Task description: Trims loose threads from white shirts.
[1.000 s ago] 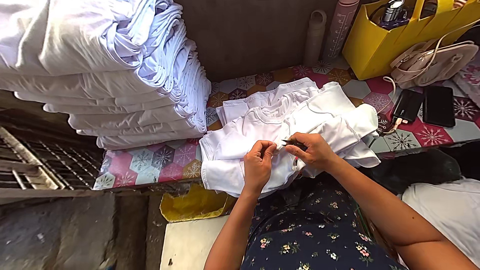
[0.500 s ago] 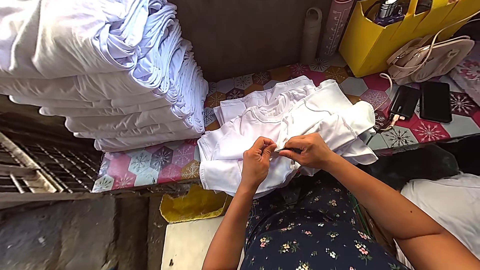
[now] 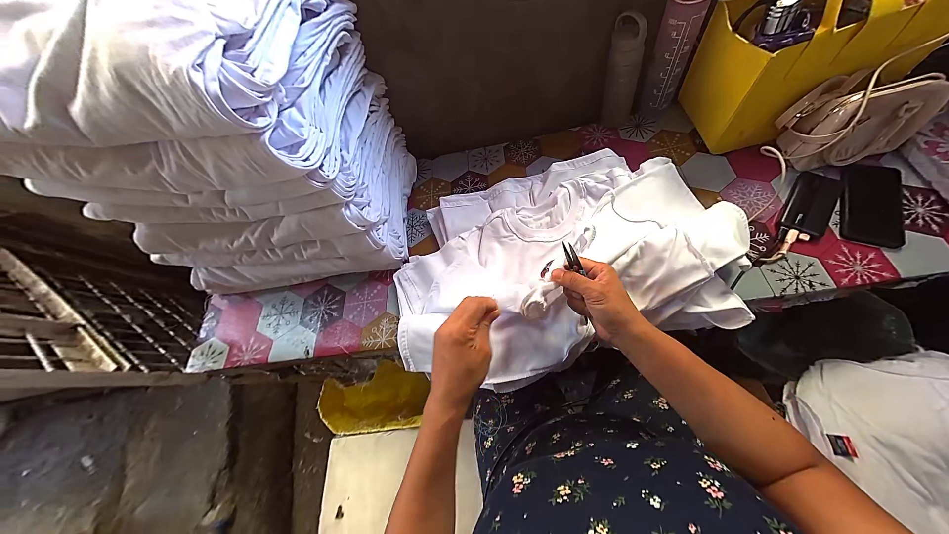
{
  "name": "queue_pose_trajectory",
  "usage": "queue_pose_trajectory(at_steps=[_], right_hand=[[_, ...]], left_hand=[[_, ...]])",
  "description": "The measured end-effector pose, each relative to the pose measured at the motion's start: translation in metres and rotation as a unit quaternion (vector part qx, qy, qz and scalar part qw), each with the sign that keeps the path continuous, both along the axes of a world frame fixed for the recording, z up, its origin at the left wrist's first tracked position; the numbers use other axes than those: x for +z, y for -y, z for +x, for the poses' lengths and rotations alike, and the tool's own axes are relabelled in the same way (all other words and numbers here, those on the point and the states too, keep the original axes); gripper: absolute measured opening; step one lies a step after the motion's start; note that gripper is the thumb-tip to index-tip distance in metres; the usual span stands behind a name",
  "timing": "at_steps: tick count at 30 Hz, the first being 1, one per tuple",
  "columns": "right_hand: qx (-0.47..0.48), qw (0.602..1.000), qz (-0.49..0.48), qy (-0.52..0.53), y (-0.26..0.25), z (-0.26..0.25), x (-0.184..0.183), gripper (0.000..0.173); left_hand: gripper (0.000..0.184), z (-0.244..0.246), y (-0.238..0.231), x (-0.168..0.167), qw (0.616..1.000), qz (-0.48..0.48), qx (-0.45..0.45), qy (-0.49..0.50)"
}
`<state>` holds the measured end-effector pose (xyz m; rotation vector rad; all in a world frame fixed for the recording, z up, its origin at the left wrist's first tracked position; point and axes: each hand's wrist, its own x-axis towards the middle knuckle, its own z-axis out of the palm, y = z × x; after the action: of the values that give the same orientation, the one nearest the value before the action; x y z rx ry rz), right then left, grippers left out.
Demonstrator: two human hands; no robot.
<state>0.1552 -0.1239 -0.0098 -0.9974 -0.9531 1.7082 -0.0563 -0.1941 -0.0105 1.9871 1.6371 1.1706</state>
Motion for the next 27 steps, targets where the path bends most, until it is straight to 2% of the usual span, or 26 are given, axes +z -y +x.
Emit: queue_pose_trajectory(at_steps=[2,4,5,7,8,9,11,13,15,16,19,22,24,27], right_hand=[[-0.009,1.0,0.002,-0.003,0.001,-0.003,0.001,0.017],[-0.016,1.0,-0.003,-0.008,0.001,-0.003,0.001,0.018],[-0.021,1.0,-0.006,-0.014,0.001,-0.003,0.002,0.019],[-0.031,0.999,-0.01,-0.025,0.001,-0.002,0.004,0.02],[-0.032,0.999,-0.011,-0.026,0.001,-0.002,0.005,0.02],[-0.032,0.999,-0.012,-0.026,0.001,-0.002,0.006,0.02],[-0.027,0.999,-0.016,-0.019,0.002,-0.004,0.008,0.022],[-0.022,0.999,-0.02,-0.014,0.003,-0.006,0.01,0.022],[-0.015,1.0,-0.017,-0.01,0.002,-0.005,0.011,0.022],[-0.011,1.0,-0.011,-0.005,0.001,-0.003,0.01,0.022],[-0.019,0.997,0.041,0.055,0.002,0.008,0.01,0.019],[-0.032,0.978,0.14,0.149,0.007,0.015,0.008,0.003],[-0.04,0.961,0.188,0.197,0.009,0.014,0.004,0.002],[-0.023,0.965,0.203,0.161,0.01,0.015,0.004,0.004]], left_hand=[[0.02,-0.024,0.018,0.0,0.995,-0.031,0.065,-0.065],[0.022,-0.051,0.034,0.002,0.965,-0.112,0.173,-0.16],[0.023,-0.063,0.038,0.004,0.932,-0.189,0.235,-0.2],[0.029,-0.08,0.038,0.009,0.848,-0.35,0.333,-0.219],[0.032,-0.082,0.037,0.009,0.84,-0.357,0.351,-0.209],[0.035,-0.076,0.036,0.008,0.871,-0.303,0.338,-0.189],[0.036,-0.047,0.027,0.004,0.953,-0.139,0.248,-0.103],[0.034,-0.007,0.009,-0.002,0.992,-0.05,0.111,0.041],[0.042,0.031,-0.01,-0.005,0.986,-0.035,-0.018,0.16],[0.039,0.045,-0.017,-0.006,0.975,-0.047,-0.052,0.209],[0.03,0.064,-0.027,0.002,0.947,-0.111,-0.043,0.3],[0.03,0.063,-0.028,0.004,0.959,-0.093,-0.029,0.268],[0.025,0.063,-0.026,0.002,0.976,-0.058,-0.034,0.208],[0.018,0.062,-0.024,0.003,0.981,-0.049,-0.042,0.184]])
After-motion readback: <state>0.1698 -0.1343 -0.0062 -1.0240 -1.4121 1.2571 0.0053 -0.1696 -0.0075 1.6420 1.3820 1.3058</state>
